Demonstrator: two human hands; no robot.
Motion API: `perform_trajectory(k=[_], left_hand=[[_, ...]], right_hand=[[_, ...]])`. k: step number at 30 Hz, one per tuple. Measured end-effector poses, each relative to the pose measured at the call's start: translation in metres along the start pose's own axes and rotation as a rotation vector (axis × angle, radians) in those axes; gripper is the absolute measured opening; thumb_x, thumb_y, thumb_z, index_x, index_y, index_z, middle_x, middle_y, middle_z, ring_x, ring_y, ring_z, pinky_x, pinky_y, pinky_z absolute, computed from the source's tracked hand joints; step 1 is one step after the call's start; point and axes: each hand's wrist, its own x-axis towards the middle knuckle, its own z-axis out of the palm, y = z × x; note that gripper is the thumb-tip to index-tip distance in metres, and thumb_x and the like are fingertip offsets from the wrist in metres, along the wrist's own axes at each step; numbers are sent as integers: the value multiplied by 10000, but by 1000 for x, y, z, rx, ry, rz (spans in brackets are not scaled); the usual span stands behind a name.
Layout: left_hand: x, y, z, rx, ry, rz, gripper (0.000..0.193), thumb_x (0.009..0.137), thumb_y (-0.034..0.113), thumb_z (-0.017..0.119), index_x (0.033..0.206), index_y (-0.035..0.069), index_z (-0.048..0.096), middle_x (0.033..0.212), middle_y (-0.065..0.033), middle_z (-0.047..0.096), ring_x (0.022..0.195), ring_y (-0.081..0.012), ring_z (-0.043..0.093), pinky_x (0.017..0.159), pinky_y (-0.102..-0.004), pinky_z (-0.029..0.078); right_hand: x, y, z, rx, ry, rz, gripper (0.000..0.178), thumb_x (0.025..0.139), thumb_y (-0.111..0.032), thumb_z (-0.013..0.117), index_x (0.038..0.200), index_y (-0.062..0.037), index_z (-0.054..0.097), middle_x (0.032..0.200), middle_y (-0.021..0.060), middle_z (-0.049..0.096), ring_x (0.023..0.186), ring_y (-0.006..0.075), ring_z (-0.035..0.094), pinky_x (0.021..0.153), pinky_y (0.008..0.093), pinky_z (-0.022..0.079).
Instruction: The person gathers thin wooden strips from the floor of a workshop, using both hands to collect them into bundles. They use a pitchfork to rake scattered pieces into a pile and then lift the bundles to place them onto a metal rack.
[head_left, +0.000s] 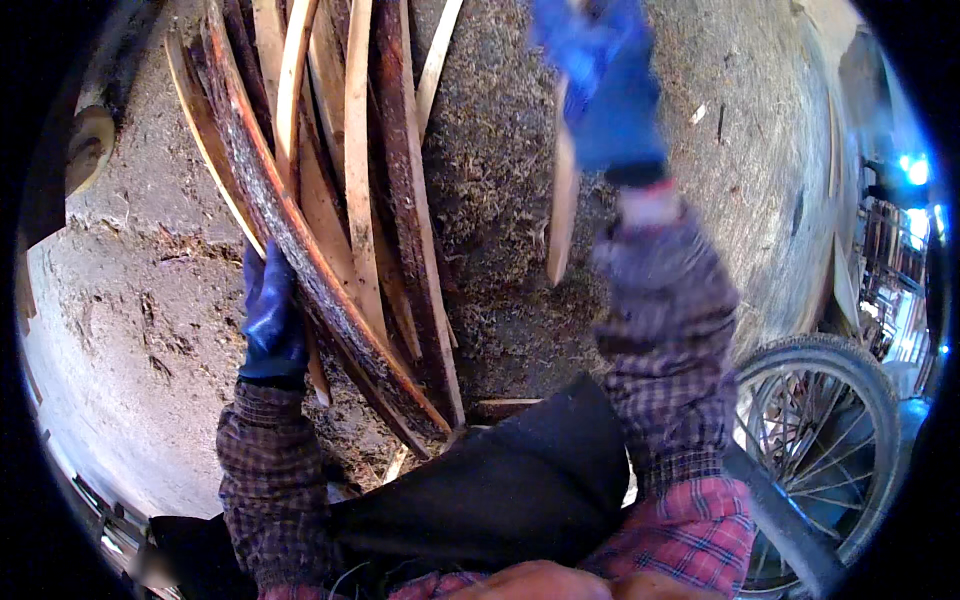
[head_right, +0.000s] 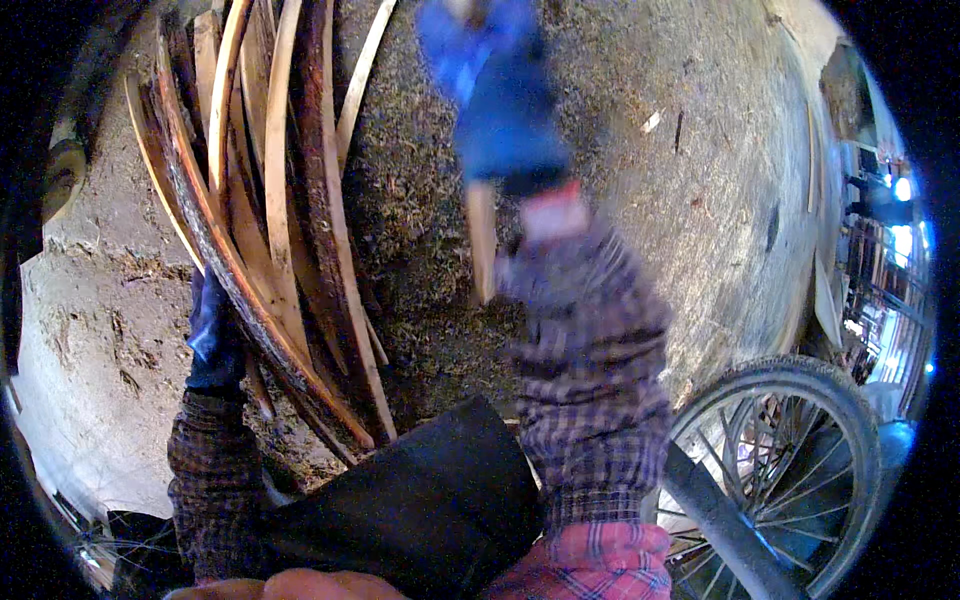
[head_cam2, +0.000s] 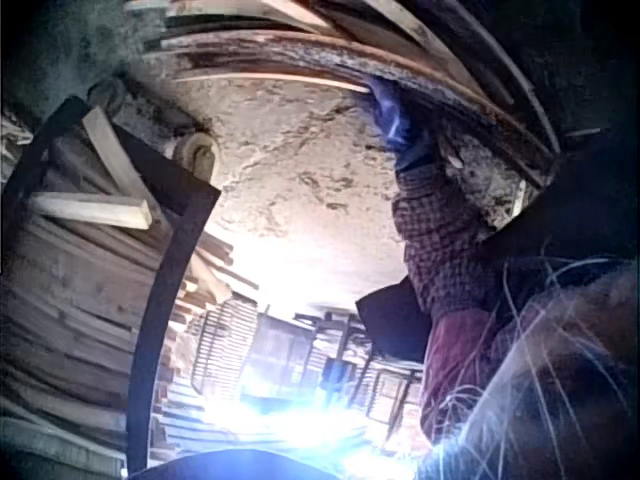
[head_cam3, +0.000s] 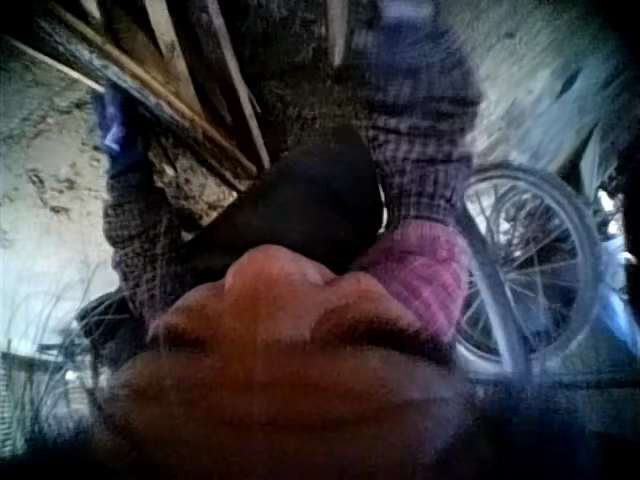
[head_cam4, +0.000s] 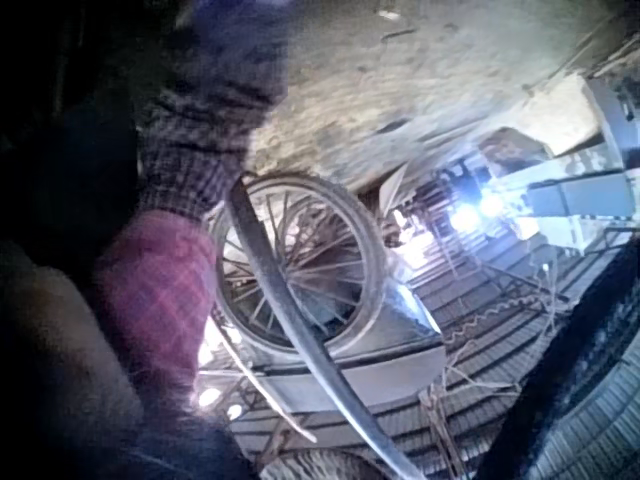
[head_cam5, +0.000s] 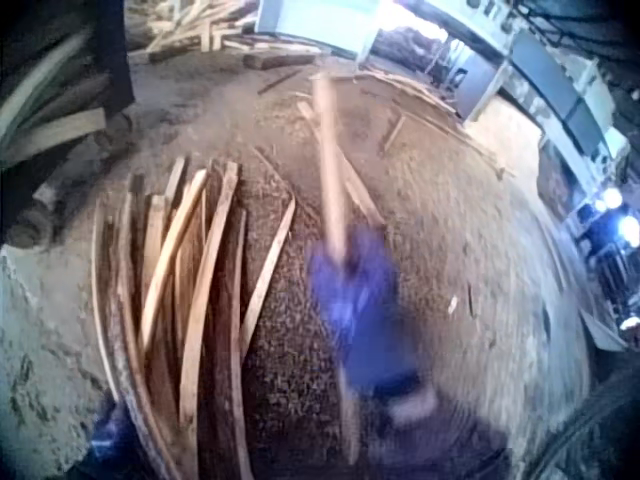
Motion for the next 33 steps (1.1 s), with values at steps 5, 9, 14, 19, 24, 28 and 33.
perform_trajectory(k=[5, 9, 14, 19, 24, 28, 33], left_hand=[[-5, 4, 6, -136, 94, -27, 434, 933, 276, 522, 1320, 117, 405, 1181, -31, 529, 1029, -163, 519, 883, -315, 446], [-5, 17, 31, -131, 43, -52, 456, 955, 196, 477, 1371, 151, 296, 1275, -72, 455, 1115, -187, 480, 950, -348, 419], [-15, 25, 29, -44, 62, -19, 542, 941, 279, 506, 1396, 113, 261, 1237, -45, 490, 1098, -162, 488, 946, -318, 398], [-13, 26, 30, -159, 12, -50, 515, 945, 195, 490, 1395, 130, 249, 1294, -64, 445, 1147, -182, 469, 966, -348, 402], [-12, 19, 24, -144, -11, -34, 566, 909, 319, 558, 1374, 119, 305, 1237, -29, 491, 1085, -156, 499, 934, -312, 405], [-11, 21, 23, -192, 4, 23, 538, 903, 296, 572, 1344, 100, 334, 1168, -28, 518, 1030, -155, 521, 882, -318, 440], [-4, 23, 38, -195, -82, 77, 445, 924, 251, 538, 1301, 82, 374, 1114, -38, 540, 977, -144, 536, 828, -306, 468]], right_hand=[[128, -56, -24, -1357, 508, -230, 614, 799, -373, 620, 1246, 4, 431, 1080, 257, 571, 949, 348, 594, 793, 420, 484], [139, 36, -115, -1930, 700, -300, 691, 806, -484, 583, 1294, -61, 338, 1131, 145, 517, 1058, 287, 509, 915, 407, 413], [152, 6, -132, -1445, 324, -8, 599, 792, -343, 642, 1280, -93, 404, 999, 170, 599, 883, 342, 601, 800, 423, 465], [130, -7, -106, -1559, 403, 5, 510, 799, -250, 618, 1246, -79, 444, 890, 208, 634, 819, 352, 631, 696, 424, 487], [19, -8, -41, -1549, 290, -69, 489, 807, -247, 628, 1214, -37, 455, 781, 203, 620, 702, 368, 615, 603, 457, 472], [-133, -6, 24, -1428, 93, -80, 678, 753, -197, 636, 1321, 35, 348, 1013, 257, 574, 795, 387, 592, 677, 459, 484], [-250, 16, 17, -1280, -63, 46, 581, 826, -191, 593, 1321, 10, 366, 1103, 232, 579, 948, 372, 600, 784, 418, 490]])
